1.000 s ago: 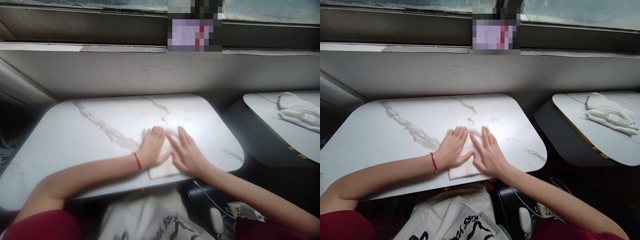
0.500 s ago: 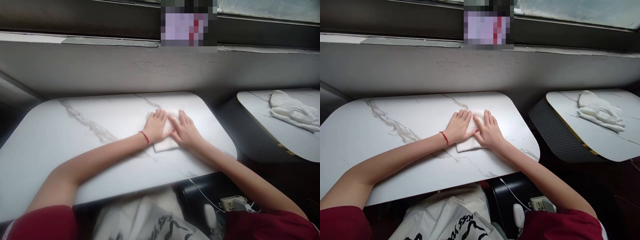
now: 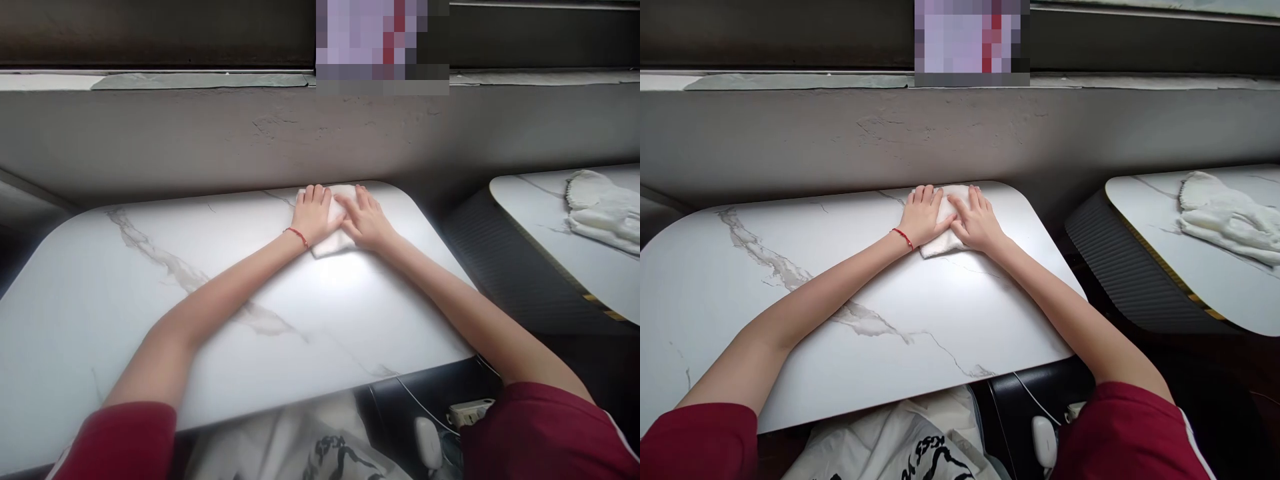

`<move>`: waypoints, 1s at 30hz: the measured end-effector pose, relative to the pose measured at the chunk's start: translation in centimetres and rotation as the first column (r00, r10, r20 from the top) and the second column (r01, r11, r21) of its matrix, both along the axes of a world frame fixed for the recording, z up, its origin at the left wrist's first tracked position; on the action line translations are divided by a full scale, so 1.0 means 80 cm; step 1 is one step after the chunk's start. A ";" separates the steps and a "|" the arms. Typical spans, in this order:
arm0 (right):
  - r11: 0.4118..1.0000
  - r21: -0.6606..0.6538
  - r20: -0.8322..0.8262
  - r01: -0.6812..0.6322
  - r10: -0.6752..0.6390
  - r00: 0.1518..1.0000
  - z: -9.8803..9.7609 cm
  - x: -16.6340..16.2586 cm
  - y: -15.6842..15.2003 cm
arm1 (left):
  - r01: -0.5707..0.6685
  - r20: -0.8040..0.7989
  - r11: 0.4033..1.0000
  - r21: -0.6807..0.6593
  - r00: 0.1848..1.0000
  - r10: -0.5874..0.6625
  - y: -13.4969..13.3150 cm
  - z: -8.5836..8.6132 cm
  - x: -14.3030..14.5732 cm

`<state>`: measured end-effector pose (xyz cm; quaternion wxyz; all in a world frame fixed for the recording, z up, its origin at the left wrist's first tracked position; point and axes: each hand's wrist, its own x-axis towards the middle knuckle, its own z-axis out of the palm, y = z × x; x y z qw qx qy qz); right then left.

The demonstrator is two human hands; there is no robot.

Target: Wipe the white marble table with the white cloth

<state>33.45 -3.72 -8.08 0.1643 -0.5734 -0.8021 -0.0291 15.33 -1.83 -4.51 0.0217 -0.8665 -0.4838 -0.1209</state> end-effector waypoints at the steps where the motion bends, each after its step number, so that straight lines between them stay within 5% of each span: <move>1: 1.000 0.004 -0.013 0.000 0.000 1.000 -0.001 0.003 0.009 | -0.003 0.012 1.000 0.007 1.000 0.003 0.008 -0.001 0.003; 9: 1.000 -0.009 -0.035 0.014 -0.015 0.999 0.001 0.021 0.048 | -0.014 0.055 1.000 -0.011 0.998 0.015 0.046 -0.001 0.019; 18: 0.999 -0.006 0.014 0.037 -0.037 0.999 0.006 0.015 0.025 | 0.004 0.064 1.000 -0.008 0.998 -0.004 0.026 0.002 0.014; 26: 0.995 0.035 0.035 0.088 -0.090 0.995 0.007 0.057 -0.122 | 0.233 0.028 0.972 -0.021 0.972 -0.232 -0.068 0.001 0.048; 30: 0.996 0.003 0.003 0.089 -0.089 0.996 0.015 0.090 -0.215 | 0.532 -0.031 0.847 0.000 0.846 -0.532 -0.131 0.004 0.055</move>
